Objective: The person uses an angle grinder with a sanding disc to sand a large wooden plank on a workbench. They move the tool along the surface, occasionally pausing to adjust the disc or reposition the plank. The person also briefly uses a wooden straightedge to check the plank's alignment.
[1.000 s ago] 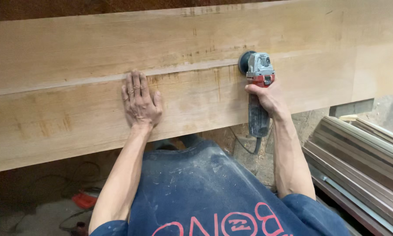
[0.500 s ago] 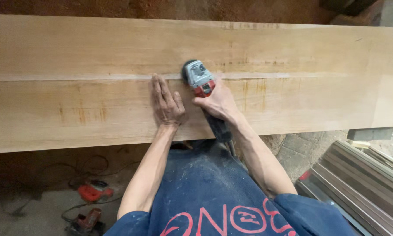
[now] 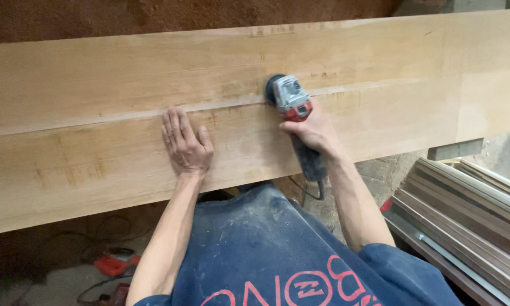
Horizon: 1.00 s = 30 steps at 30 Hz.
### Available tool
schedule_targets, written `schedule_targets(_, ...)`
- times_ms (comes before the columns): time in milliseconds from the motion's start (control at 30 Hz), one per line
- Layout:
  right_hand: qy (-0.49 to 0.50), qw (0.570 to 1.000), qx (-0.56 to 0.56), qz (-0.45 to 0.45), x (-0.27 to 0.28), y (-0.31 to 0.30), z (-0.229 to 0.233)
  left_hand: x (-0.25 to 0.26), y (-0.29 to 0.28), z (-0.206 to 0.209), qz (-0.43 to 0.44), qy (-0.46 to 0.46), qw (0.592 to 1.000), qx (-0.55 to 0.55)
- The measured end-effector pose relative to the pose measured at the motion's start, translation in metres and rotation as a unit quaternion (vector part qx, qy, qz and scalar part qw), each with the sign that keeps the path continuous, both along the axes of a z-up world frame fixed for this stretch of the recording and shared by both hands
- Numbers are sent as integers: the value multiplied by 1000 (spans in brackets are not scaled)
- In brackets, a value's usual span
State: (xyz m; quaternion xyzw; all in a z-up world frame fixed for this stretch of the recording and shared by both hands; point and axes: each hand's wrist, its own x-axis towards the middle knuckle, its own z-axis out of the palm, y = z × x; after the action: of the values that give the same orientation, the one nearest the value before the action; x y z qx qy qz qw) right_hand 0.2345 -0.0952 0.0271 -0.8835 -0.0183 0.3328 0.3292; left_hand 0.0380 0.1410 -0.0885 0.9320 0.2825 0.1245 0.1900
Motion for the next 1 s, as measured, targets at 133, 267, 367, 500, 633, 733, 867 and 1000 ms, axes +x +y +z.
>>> schedule_targets(133, -8, 995, 73, -69, 27, -52, -1, 1, -2, -1, -4, 14, 1000, 17)
schedule_targets(267, 14, 980, 130, -147, 42, -76, 4, 4, -1, 0, -4, 21, 999, 26)
schedule_targets(367, 23, 982, 110, -148, 45, -64, 5, 5, -4, 0, -2, 25, 999, 43)
schedule_targets(500, -9, 986, 128, -101, 29, -7, 4, 7, -5, 2, 5, 31, 999, 18)
schedule_targets(633, 16, 987, 156, -41, 5, 50, 12, 7, -5, 2, 6, 17, 1000, 25)
schedule_targets(733, -14, 988, 155, 20, -8, 85, 13, 7, -5, -1, 3, 12, 999, 30)
schedule_targets(867, -5, 988, 136, 72, -24, 125, 6, 5, -6, -5, 6, -11, 1000, 8)
schedule_targets(1000, -45, 990, 92, 97, -39, 155, 1, 5, 0, -6, -3, -38, 999, 6)
